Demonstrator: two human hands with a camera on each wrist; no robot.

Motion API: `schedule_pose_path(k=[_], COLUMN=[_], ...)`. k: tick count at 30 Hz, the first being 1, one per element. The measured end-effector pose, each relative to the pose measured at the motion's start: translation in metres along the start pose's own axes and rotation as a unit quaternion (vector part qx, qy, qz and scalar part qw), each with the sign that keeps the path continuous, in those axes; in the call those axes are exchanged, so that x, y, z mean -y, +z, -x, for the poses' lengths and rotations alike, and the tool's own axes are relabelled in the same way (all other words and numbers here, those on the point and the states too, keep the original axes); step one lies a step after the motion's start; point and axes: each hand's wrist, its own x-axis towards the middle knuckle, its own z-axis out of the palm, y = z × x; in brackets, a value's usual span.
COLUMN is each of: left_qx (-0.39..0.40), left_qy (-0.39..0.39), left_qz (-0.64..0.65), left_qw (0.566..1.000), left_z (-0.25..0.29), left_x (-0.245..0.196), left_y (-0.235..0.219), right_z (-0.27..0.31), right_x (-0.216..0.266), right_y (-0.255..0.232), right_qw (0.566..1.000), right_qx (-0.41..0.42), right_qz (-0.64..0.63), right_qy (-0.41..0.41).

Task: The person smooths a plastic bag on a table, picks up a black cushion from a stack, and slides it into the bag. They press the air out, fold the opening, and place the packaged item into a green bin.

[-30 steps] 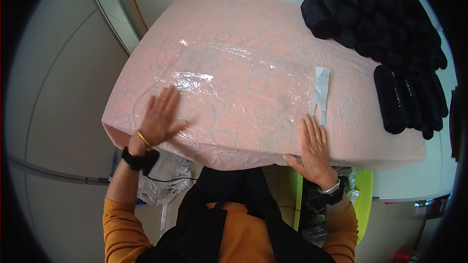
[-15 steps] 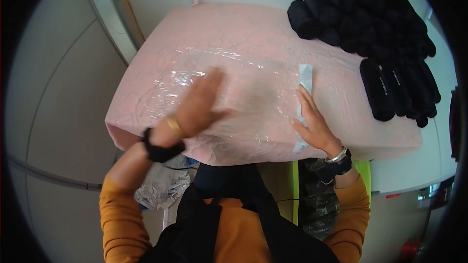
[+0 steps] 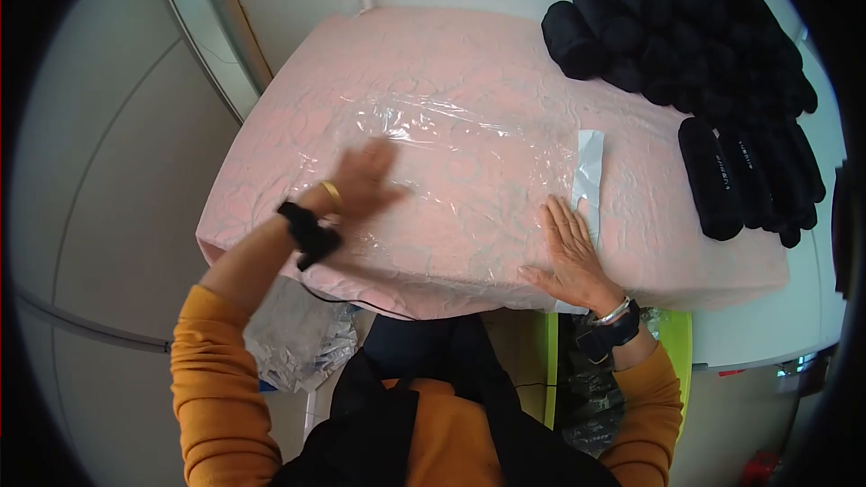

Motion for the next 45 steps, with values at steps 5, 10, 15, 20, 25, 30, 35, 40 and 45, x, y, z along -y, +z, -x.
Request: schedule_pose_path(k=[5,10,15,20,25,30,35,40,45], left_qx=[0.03,0.028,0.045,0.039,0.032,0.043,0.028,0.031,0.014], left_qy=[-0.132,-0.133,-0.137,-0.137,-0.14,-0.13,-0.148,-0.159,-0.162], left_qz=[0.0,-0.003,0.0,0.005,0.013,0.01,-0.001,-0.003,-0.003], left_qw=[0.991,0.991,0.99,0.99,0.99,0.991,0.989,0.987,0.987], left_z=[0.022,0.024,0.024,0.025,0.025,0.025,0.027,0.023,0.023], left_x=[0.058,0.059,0.057,0.056,0.056,0.046,0.049,0.044,0.045], left_y=[-0.011,-0.01,-0.011,-0.011,-0.011,-0.009,-0.01,-0.011,-0.012], right_z=[0.005,-0.006,-0.063,-0.127,-0.132,-0.123,-0.135,-0.102,-0.059], right_x=[-0.001,-0.026,-0.073,-0.111,-0.146,-0.155,-0.133,-0.088,-0.06], right_y=[0.002,-0.019,-0.064,-0.068,-0.048,-0.023,-0.022,-0.042,-0.013], right_qw=[1.0,0.957,0.972,0.974,0.978,0.949,0.955,0.971,0.994], right_qx=[-0.007,-0.032,-0.174,-0.161,-0.021,-0.205,-0.219,-0.236,-0.105], right_qz=[-0.008,-0.287,-0.156,0.023,-0.137,-0.181,-0.041,0.025,0.016], right_qy=[-0.005,0.034,0.041,0.157,0.154,0.154,0.196,0.034,-0.015])
